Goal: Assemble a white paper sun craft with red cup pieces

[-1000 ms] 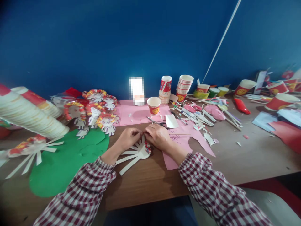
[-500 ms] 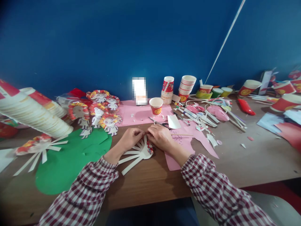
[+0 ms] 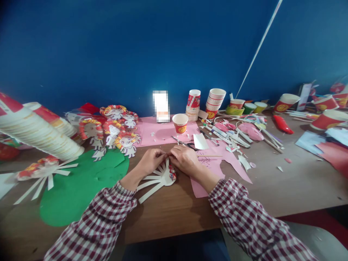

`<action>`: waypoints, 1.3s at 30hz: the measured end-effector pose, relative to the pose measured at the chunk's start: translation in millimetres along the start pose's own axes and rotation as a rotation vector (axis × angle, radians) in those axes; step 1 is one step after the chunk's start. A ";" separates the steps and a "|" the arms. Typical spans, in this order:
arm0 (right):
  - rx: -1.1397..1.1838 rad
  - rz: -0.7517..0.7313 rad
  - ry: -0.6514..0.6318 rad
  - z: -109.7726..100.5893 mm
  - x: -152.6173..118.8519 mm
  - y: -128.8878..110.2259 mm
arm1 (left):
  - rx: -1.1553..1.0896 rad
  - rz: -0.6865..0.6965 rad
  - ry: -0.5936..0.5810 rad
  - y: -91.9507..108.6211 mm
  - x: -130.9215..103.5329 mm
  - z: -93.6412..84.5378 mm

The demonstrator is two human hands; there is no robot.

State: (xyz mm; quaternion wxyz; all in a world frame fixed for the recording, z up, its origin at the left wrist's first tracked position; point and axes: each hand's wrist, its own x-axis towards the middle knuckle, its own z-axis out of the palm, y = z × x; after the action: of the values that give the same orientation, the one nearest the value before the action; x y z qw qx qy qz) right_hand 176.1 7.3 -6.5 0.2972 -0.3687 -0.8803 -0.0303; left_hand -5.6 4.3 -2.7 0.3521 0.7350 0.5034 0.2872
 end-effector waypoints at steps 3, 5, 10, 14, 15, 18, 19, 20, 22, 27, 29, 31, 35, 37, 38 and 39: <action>0.029 -0.005 0.006 1.2 -0.8 0.7 | 0.028 -0.011 0.013 0.3 -0.7 0.1; 0.048 0.001 0.013 2.6 -1.4 1.4 | 0.039 -0.015 0.013 0.7 -1.1 -0.1; 0.068 0.038 0.006 5.5 -2.5 2.4 | 0.076 -0.025 0.018 3.4 -1.9 -0.9; 0.081 0.051 -0.003 5.5 -2.8 2.4 | 0.090 -0.021 0.028 3.8 -1.9 -1.1; 0.091 0.052 -0.002 5.5 -2.9 2.5 | 0.087 -0.015 0.028 3.4 -1.8 -1.1; 0.128 0.055 -0.007 5.8 -3.4 3.2 | 0.078 -0.003 0.026 2.0 -1.7 -1.0; 0.139 0.057 -0.009 6.1 -3.6 3.5 | 0.078 -0.002 0.024 1.7 -1.7 -1.0; 0.148 0.059 -0.008 6.7 -3.7 3.8 | 0.080 0.000 0.023 1.5 -1.7 -1.0; 0.162 0.061 -0.002 7.8 -4.0 4.5 | 0.086 0.000 0.023 1.7 -1.8 -1.0; 0.193 0.085 -0.011 9.3 -3.9 4.7 | 0.098 -0.009 0.018 2.1 -1.6 -1.4; 0.209 0.097 -0.022 9.2 -3.6 4.3 | 0.105 -0.009 0.015 1.1 -1.2 -1.3; 0.215 0.108 -0.029 9.2 -3.3 4.1 | 0.110 -0.007 0.015 -0.4 -1.0 -0.8; 0.186 0.142 -0.041 9.8 -2.8 4.4 | 0.112 -0.009 0.023 -1.2 -1.2 -0.1; 0.187 0.144 -0.048 10.0 -2.6 4.8 | 0.111 -0.016 0.022 -0.3 -1.5 -0.1; 0.194 0.141 -0.050 10.0 -2.6 4.8 | 0.109 -0.017 0.022 0.2 -1.6 -0.2; 0.202 0.137 -0.049 9.8 -2.5 4.8 | 0.106 -0.016 0.021 0.6 -1.6 -0.3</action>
State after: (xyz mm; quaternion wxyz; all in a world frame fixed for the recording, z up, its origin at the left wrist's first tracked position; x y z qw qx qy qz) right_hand 175.8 11.9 -16.8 0.3125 -0.3970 -0.8585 0.0880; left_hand -6.1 2.7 -2.2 0.3097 0.7454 0.5274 0.2652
